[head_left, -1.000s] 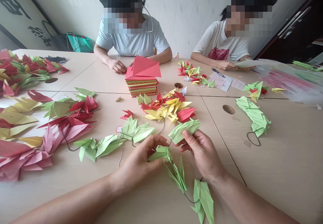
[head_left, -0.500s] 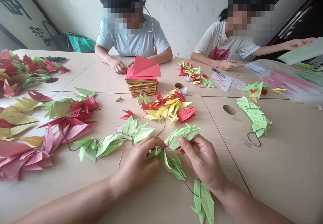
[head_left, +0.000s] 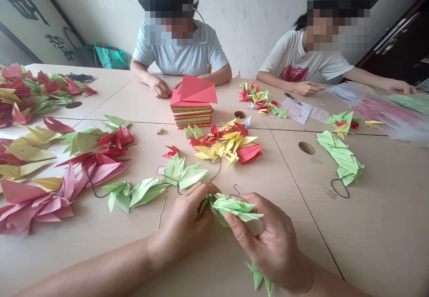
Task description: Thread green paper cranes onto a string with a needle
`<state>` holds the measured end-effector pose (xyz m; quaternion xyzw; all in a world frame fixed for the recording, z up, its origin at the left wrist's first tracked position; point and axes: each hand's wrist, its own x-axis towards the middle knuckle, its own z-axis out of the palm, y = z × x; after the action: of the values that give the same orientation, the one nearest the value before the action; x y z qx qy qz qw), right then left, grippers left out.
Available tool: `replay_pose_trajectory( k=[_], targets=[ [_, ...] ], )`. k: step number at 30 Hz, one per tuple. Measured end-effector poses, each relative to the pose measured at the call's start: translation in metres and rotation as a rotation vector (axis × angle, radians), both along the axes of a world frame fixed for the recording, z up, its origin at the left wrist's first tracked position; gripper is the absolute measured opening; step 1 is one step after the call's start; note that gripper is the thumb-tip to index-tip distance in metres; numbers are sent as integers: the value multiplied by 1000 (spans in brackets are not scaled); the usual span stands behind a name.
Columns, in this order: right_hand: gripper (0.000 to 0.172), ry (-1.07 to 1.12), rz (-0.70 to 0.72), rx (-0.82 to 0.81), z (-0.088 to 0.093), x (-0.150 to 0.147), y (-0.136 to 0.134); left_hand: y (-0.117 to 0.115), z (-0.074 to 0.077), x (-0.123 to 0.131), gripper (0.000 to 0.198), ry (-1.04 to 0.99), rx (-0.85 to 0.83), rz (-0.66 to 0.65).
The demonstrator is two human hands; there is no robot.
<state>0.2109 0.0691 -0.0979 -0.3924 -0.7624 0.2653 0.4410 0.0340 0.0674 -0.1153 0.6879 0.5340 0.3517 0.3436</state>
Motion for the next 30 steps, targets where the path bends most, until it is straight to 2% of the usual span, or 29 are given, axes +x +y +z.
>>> replay_pose_trajectory(
  k=[6,10,14,18,23,30],
  targets=[
    [4,-24,-151,-2,-8,2,11,1,-3,-3,29,-274,-270,56],
    [5,-59,-199,113,-14,5,19,1,-3,-2,26,-421,-363,48],
    [14,-76,-94,287,-15,8,23,1,-4,0,22,-477,-369,10],
    [26,-72,37,377,-12,8,23,2,-3,0,22,-526,-394,-12],
    [31,-50,60,378,-10,9,23,3,0,0,30,-597,-476,9],
    [35,-111,107,512,-9,13,21,3,0,0,32,-677,-514,25]
  ],
)
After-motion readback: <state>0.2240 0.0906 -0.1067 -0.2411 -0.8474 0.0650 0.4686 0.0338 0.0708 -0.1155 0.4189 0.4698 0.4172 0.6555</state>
